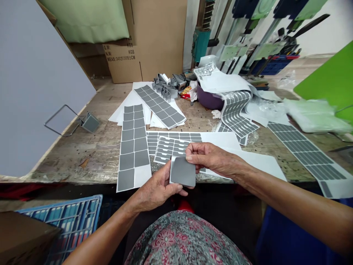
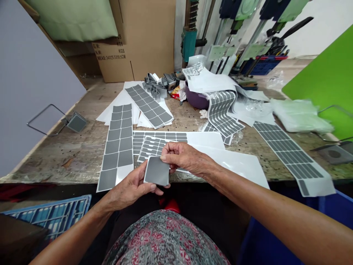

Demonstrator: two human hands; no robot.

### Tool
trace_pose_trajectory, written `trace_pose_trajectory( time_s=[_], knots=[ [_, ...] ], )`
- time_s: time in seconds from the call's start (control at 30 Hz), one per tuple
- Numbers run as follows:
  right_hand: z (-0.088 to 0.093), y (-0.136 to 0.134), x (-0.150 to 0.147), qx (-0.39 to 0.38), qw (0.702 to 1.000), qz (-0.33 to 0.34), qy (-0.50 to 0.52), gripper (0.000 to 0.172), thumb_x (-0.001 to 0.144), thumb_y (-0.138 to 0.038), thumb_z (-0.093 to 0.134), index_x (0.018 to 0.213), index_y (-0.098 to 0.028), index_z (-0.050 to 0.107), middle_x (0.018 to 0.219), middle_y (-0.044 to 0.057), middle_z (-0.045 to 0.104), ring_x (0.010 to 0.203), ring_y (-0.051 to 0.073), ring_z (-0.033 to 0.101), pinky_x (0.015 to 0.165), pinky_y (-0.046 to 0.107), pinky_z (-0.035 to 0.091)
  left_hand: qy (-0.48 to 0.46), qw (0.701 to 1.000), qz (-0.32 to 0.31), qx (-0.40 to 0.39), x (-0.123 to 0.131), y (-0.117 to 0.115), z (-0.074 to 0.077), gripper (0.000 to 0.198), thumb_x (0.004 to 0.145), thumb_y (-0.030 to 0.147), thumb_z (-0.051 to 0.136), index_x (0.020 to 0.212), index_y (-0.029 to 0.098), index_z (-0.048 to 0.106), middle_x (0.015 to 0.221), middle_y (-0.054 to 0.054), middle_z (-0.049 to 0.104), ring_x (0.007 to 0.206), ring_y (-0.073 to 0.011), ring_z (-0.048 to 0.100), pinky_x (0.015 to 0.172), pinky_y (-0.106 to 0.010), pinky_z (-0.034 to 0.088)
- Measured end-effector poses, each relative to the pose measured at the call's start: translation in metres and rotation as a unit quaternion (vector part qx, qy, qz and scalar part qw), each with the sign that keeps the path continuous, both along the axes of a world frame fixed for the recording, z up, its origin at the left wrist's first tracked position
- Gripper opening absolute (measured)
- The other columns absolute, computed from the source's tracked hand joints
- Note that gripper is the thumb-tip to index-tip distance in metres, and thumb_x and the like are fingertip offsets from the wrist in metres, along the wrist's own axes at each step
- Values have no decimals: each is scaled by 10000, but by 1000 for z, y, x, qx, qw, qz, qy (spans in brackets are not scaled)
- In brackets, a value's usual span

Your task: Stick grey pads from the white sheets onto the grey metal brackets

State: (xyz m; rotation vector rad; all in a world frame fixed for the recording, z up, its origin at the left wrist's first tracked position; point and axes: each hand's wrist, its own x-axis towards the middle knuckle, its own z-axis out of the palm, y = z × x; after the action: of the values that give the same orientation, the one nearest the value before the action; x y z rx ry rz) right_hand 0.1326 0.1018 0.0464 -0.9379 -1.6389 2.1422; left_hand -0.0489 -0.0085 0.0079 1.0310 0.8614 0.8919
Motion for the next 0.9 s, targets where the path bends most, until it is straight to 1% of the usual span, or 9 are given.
trace_pose_trajectory(
  time_s=[0.2, 0.43, 0.67, 0.77, 0.9],
  knots=[
    [-3, 1, 0, -3, 1000, -3, 3, 357, 676, -428, 805, 714, -169, 561, 612, -53, 535, 543, 77, 470, 541, 221, 410, 1, 1000, 1, 2, 0, 0, -1, 478, 860, 158, 618, 1297, 144, 423, 1023, -91, 652, 835, -153, 669, 798, -304, 565],
    [-4, 1, -1, -4, 1000, -8, 4, 358, 677, -433, 804, 700, -174, 557, 606, -54, 536, 537, 74, 464, 545, 228, 415, 18, 1000, 0, 2, 0, 1, -1, 481, 872, 177, 608, 1309, 140, 410, 1046, -104, 665, 872, -164, 677, 816, -306, 556],
    [-5, 0, -3, 5, 1000, -8, -3, 387, 669, -454, 809, 697, -166, 552, 585, -57, 521, 529, 73, 464, 541, 225, 407, 32, 999, -3, -2, 0, 1, 4, 481, 856, 197, 631, 1287, 136, 424, 1038, -105, 681, 869, -164, 675, 784, -282, 547],
    [-5, 0, -3, 7, 1000, -6, -4, 376, 683, -447, 795, 702, -165, 547, 602, -56, 522, 532, 69, 455, 546, 222, 404, 25, 1000, 4, -1, 1, 0, 0, 474, 874, 234, 630, 1293, 138, 429, 1053, -109, 670, 897, -179, 679, 799, -296, 550],
    [-3, -1, -4, 17, 1000, -5, -10, 357, 688, -436, 782, 706, -171, 543, 607, -57, 524, 527, 69, 460, 546, 220, 396, 6, 1000, 26, 15, 2, 0, -8, 470, 907, 322, 598, 1310, 146, 432, 1122, -127, 615, 945, -226, 683, 773, -330, 574]
  ],
)
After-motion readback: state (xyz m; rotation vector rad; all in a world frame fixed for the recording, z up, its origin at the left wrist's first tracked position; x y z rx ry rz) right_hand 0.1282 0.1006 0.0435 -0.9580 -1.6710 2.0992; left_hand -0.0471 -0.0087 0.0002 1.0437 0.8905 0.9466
